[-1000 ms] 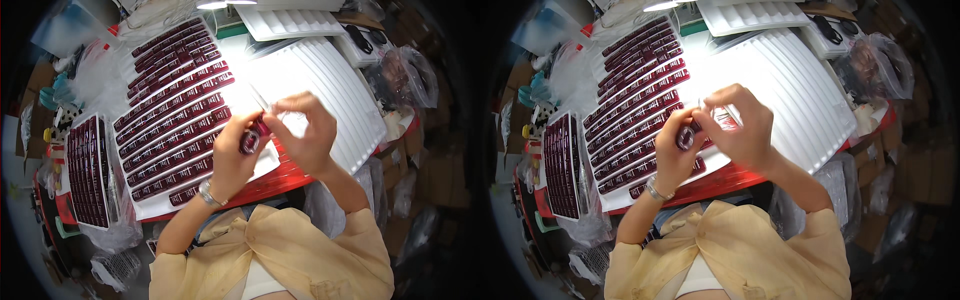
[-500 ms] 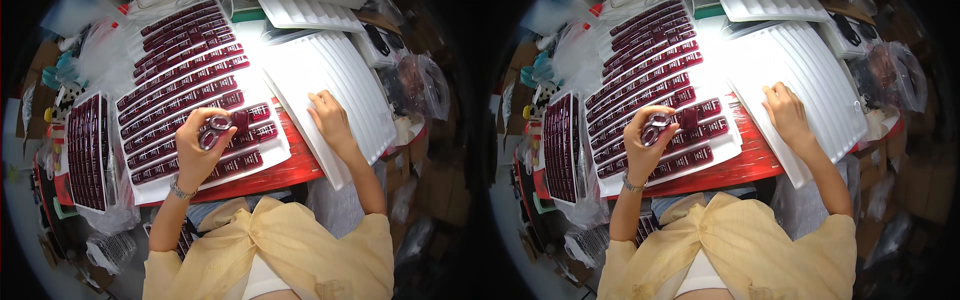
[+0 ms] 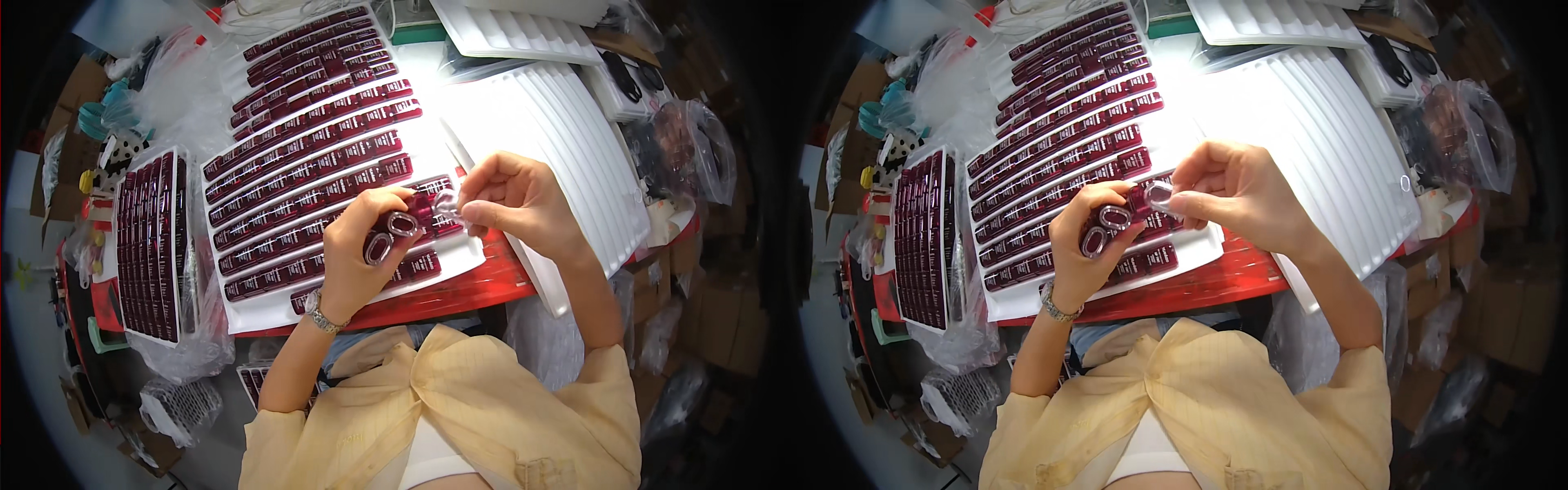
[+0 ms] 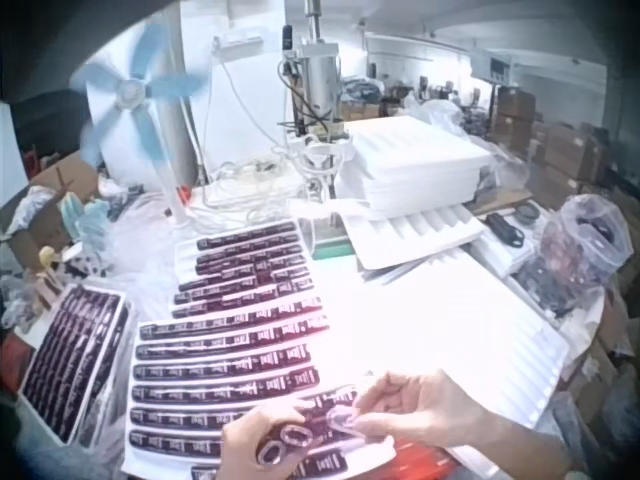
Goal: The person places individual lipstick tubes into a white plastic tray with molded slots. They pick up the lipsticks from a nearby pile and arrange them in rows within the tray, filling the compartments systematically.
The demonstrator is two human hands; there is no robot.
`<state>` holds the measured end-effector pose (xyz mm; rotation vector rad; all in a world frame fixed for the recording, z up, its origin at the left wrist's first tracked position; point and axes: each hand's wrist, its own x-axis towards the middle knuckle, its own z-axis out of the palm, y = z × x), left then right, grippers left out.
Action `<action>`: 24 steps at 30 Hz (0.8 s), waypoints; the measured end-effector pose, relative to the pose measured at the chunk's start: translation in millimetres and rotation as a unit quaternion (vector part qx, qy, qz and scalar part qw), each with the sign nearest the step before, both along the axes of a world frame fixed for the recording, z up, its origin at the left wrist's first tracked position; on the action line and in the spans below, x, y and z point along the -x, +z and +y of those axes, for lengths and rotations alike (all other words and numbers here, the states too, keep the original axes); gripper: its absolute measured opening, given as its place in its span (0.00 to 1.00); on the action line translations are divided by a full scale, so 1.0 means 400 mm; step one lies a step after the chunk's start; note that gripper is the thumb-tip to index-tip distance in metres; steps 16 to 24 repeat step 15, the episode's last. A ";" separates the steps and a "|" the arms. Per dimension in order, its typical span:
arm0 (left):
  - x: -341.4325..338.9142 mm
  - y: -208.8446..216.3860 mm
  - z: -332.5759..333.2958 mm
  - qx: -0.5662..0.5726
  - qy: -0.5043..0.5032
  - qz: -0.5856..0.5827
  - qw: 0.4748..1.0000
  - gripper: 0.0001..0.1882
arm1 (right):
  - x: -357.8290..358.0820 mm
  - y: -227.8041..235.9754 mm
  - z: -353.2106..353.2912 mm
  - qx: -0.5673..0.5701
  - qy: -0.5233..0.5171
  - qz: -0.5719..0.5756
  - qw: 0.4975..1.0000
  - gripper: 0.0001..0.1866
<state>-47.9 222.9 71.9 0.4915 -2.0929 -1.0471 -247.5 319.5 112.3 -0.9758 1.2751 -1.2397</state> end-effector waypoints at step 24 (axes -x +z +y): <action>-0.176 0.052 -0.321 -0.051 -0.065 0.010 0.997 0.17 | -0.175 -0.010 -0.387 -0.089 0.221 -0.058 0.969 0.24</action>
